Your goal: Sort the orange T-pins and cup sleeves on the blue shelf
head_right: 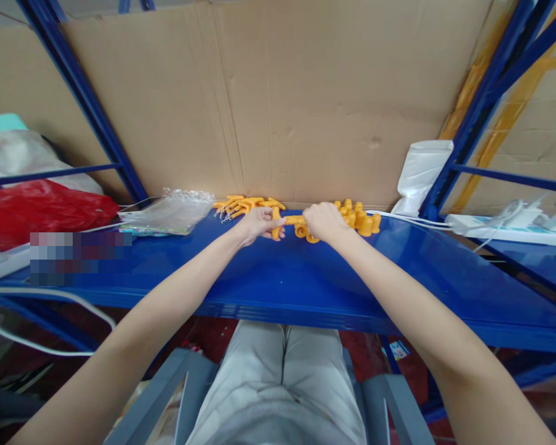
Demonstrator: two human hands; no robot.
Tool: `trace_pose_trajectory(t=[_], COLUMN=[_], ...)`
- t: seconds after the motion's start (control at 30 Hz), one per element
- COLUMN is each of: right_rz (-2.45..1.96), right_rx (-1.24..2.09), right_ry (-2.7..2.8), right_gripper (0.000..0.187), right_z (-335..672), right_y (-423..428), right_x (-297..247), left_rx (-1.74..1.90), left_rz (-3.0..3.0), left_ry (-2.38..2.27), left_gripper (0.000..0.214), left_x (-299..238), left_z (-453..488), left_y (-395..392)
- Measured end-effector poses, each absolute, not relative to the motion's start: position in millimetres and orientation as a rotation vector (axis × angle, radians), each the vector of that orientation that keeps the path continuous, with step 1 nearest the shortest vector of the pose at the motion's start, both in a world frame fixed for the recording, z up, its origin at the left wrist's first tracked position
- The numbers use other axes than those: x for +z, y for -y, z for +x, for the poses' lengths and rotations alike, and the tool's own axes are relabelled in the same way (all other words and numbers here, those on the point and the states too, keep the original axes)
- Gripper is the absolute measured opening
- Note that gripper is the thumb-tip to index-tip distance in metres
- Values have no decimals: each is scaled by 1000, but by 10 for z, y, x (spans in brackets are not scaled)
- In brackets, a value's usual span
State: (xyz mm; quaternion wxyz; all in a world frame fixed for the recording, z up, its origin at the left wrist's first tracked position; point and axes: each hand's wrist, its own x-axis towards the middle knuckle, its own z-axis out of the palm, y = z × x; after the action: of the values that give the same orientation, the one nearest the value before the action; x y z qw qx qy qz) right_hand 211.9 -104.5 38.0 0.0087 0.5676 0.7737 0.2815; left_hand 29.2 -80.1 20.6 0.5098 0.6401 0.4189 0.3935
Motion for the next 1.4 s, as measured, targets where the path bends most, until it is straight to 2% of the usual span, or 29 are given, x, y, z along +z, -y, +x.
trace_pose_trajectory(t=[0.33,0.57,0.83,1.13,1.27,1.4], right_rz=[1819,1773,1719,1710,1759,1718], right_rx=[777,999,821,743,851,958], right_ry=[-2445,-2471,-2426,-2423,-2467,-2481], right_gripper=[31,35,30,32,33,31], right_z=[2180,2042,1971,2046,2069,2061], right_y=[888,961,891,837,862,895], right_x=[378,266,380,478,443,401], left_rx=[1116,977,1020,1149,1121,1068], left_rz=[1642,1479,1500,1624,1579,1543], left_ry=[-931,-1038,-1051,-946,-950,-944], left_gripper=[28,20,24,27,20,22], left_x=[154,218,217,200,221,192], left_z=[351,294,281,322,272,235], left_y=[706,740,757,736,708,677])
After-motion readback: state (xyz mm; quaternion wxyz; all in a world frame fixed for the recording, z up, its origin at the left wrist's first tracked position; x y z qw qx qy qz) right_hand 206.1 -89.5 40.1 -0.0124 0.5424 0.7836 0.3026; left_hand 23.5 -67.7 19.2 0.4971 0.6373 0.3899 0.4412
